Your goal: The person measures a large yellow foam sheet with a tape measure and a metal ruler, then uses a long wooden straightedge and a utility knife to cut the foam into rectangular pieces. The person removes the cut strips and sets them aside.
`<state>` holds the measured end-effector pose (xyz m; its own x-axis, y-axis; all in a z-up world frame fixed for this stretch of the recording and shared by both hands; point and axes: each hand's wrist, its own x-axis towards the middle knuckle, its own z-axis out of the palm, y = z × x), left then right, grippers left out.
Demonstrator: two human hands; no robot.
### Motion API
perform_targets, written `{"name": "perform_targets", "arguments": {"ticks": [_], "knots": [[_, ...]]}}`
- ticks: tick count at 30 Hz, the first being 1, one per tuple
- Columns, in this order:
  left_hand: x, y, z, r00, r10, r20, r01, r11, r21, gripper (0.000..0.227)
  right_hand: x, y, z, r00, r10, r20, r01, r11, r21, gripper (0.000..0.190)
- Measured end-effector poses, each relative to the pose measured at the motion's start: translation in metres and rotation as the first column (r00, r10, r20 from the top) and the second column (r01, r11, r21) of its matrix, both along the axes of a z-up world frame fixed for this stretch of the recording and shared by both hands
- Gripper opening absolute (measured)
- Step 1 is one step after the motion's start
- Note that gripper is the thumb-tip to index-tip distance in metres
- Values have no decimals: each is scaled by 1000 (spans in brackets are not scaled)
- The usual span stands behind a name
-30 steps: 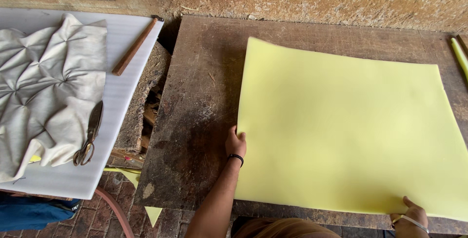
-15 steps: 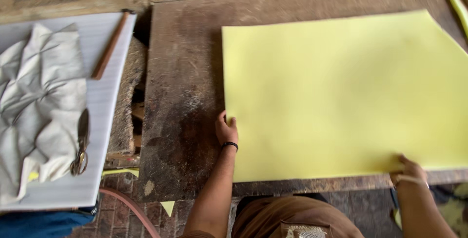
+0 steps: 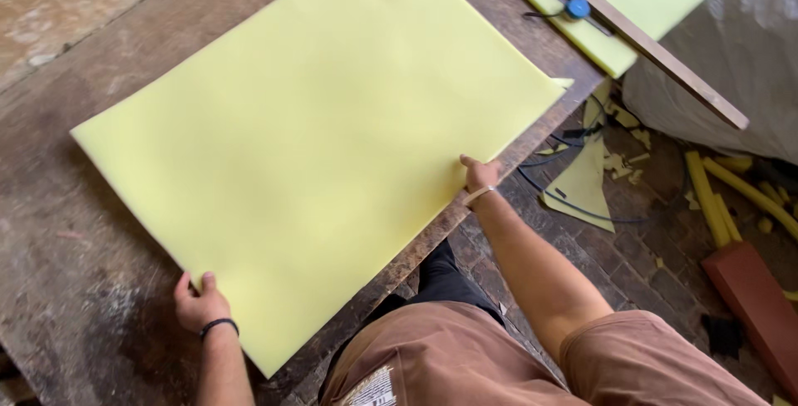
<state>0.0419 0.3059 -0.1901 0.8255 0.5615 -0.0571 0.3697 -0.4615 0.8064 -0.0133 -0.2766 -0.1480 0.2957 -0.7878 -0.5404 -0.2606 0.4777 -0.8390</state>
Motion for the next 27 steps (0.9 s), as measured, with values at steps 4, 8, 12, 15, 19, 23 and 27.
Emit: {"name": "perform_targets", "arguments": {"ticks": [4,8,12,15,19,23,27], "knots": [[2,-8,16,1000,11,-19,-12,999,-46,43,-6,5,6,984,-173,-30,170,982,-79,63],[-2,-20,38,997,2,-73,-2,1000,5,43,-17,-3,10,997,-49,-52,41,987,-155,50],[-3,-32,59,981,51,-189,-55,998,-16,43,-20,-16,24,983,-77,-166,85,995,42,25],[-1,-35,68,977,38,-209,-37,999,8,43,-24,-24,36,998,48,32,-48,999,6,14],[2,-35,64,976,49,-214,-47,999,13,43,-30,-34,42,937,134,323,-121,991,-63,13],[0,-34,60,965,76,-253,-81,997,-11,43,-43,-39,32,991,58,120,-64,997,47,12],[3,-34,65,972,48,-231,-48,999,6,43,-38,-39,21,996,85,-22,-85,996,30,15]]}}
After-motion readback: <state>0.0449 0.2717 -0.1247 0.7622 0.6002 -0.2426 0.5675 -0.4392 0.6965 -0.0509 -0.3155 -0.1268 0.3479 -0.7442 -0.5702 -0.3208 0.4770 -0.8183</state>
